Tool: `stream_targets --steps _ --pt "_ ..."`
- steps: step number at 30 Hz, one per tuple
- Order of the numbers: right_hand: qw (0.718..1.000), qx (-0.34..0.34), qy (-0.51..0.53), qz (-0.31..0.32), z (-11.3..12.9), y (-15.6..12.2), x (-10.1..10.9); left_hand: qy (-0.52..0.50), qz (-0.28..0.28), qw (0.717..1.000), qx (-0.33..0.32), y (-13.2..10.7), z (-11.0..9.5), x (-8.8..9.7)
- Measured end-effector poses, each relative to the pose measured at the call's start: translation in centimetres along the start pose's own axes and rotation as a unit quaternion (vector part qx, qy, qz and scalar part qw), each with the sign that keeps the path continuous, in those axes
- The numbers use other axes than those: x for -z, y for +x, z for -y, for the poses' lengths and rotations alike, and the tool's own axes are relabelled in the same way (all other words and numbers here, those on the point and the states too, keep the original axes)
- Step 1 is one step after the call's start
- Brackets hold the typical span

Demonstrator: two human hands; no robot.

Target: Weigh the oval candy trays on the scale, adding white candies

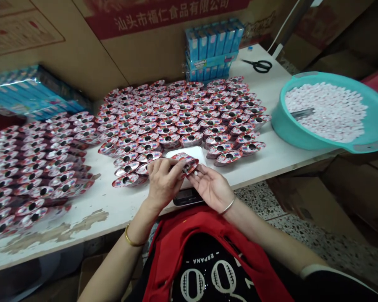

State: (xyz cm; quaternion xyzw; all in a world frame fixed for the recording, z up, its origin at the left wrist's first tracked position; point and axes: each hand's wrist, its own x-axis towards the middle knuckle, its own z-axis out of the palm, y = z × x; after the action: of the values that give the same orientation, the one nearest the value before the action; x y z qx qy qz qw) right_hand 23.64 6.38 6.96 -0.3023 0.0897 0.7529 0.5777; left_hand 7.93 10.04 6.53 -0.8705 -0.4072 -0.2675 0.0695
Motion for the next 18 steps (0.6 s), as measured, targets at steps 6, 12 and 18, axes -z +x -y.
stream_targets --steps 6,12,18 --pt "1.000 -0.004 -0.004 -0.013 0.2 -0.2 0.6 0.014 -0.042 0.998 -0.039 -0.2 -0.7 -0.7" --pt "1.000 -0.016 -0.004 -0.010 0.3 -0.8 0.3 0.024 -0.043 0.998 -0.034 -0.5 -0.7 -0.6" --pt "1.000 -0.020 0.000 0.003 -0.1 -0.2 0.5 0.038 -0.034 0.998 -0.046 -0.6 -0.4 -0.7"
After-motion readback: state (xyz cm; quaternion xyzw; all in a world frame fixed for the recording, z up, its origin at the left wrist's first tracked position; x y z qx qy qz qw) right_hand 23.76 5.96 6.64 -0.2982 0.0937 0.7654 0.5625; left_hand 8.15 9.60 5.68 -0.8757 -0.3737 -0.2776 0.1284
